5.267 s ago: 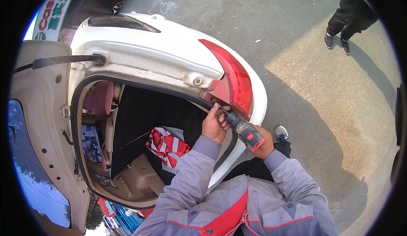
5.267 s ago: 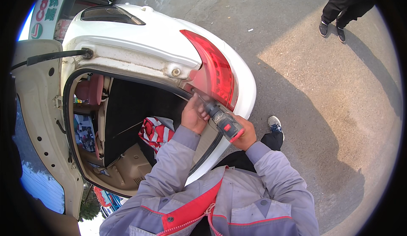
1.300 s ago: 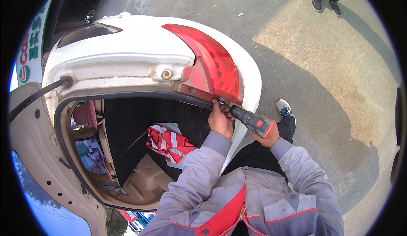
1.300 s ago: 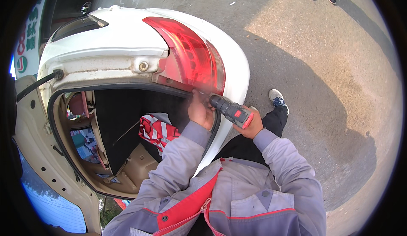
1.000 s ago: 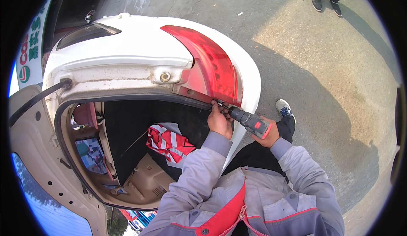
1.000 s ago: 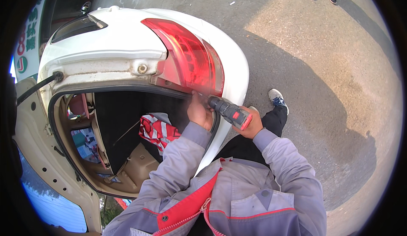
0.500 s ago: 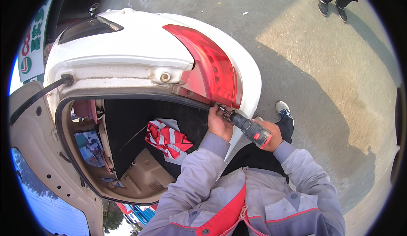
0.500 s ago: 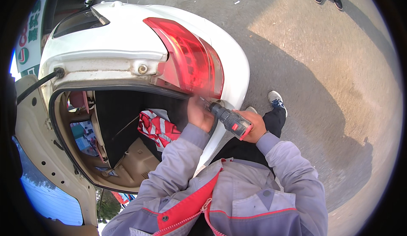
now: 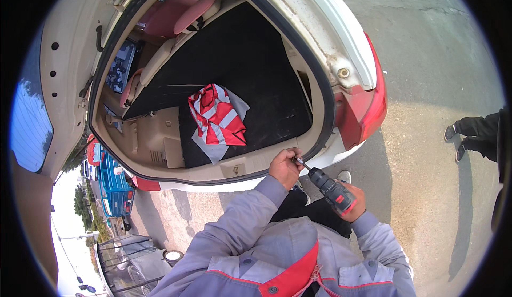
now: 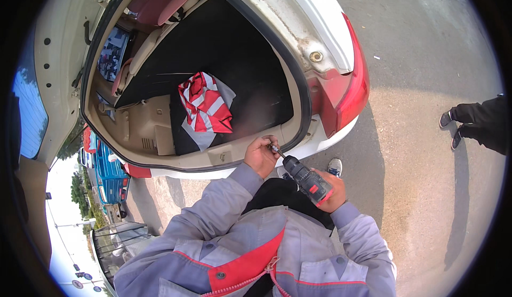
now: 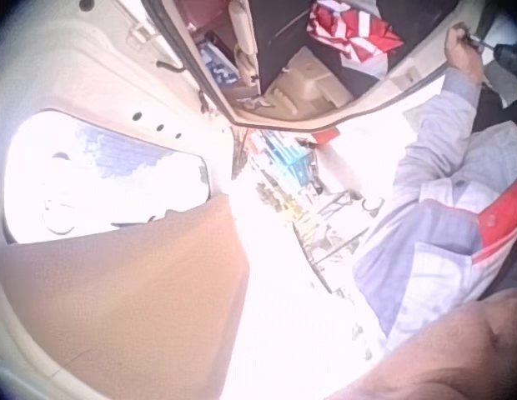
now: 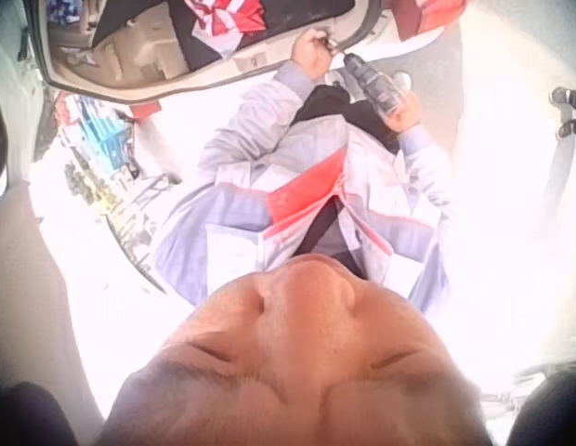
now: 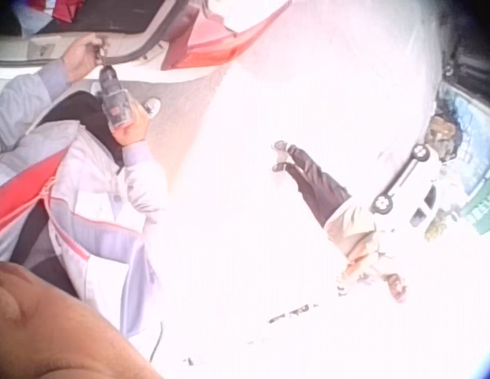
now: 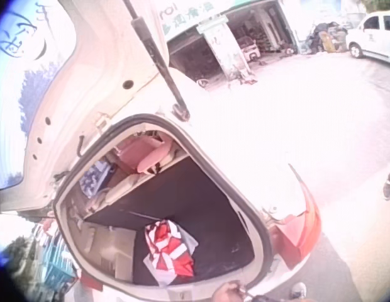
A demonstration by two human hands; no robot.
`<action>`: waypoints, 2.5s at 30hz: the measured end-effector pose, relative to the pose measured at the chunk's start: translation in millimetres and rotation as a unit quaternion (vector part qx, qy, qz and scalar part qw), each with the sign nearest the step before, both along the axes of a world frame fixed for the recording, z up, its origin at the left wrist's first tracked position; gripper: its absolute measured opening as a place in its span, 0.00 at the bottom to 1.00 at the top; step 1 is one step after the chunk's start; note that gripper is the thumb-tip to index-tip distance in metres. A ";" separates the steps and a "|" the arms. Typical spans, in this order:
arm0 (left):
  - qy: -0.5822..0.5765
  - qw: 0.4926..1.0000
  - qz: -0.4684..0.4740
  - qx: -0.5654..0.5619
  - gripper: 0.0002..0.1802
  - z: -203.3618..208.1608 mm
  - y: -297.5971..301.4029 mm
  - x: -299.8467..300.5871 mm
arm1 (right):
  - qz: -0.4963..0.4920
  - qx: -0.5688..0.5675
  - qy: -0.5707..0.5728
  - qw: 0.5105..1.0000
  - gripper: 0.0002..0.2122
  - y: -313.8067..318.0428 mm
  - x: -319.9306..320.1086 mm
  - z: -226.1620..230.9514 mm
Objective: The person coils a hose, then retrieves a cordless drill and a drill bit from a toolbox. They walk to a white car with the trunk open and use the drill to remove screws from the right tail light assembly.
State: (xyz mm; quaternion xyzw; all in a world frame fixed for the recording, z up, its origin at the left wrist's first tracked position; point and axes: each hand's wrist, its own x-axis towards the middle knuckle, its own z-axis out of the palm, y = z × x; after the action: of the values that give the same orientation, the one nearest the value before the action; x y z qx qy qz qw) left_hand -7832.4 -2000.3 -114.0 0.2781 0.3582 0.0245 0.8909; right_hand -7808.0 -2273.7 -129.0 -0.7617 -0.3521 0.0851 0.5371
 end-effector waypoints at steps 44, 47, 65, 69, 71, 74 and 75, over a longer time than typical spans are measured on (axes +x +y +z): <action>0.018 0.980 0.152 0.126 0.12 40.4 676.5 -674.7 | 0.246 -0.031 0.087 0.965 0.38 770.3 -580.2 43.5; -0.013 0.987 0.110 0.116 0.14 36.8 706.0 -670.0 | 0.193 -0.033 0.076 0.978 0.38 797.8 -591.0 47.5; -0.011 0.982 -0.138 0.126 0.17 39.7 813.2 -662.1 | -0.047 0.046 0.085 0.994 0.37 911.4 -656.7 24.1; -0.006 0.982 -0.134 0.133 0.16 37.7 817.1 -665.1 | -0.073 0.024 0.018 0.997 0.37 917.0 -663.2 26.4; -0.024 0.983 -0.140 0.119 0.16 38.6 820.8 -665.4 | -0.091 0.014 -0.016 0.996 0.36 920.0 -666.1 29.0; -0.036 0.980 -0.163 0.113 0.16 39.3 825.7 -666.3 | -0.098 0.032 -0.010 0.995 0.36 924.1 -668.3 30.9; -0.033 0.981 -0.157 0.108 0.16 39.1 826.1 -666.6 | -0.098 0.025 -0.008 0.995 0.37 924.8 -669.4 31.0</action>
State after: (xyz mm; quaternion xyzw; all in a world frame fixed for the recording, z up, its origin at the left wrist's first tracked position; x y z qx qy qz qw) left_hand -8499.1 -1174.2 -75.0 0.4247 0.2756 -0.0681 0.8597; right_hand -8477.5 -1348.9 -98.0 -0.7795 -0.2821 0.0165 0.5590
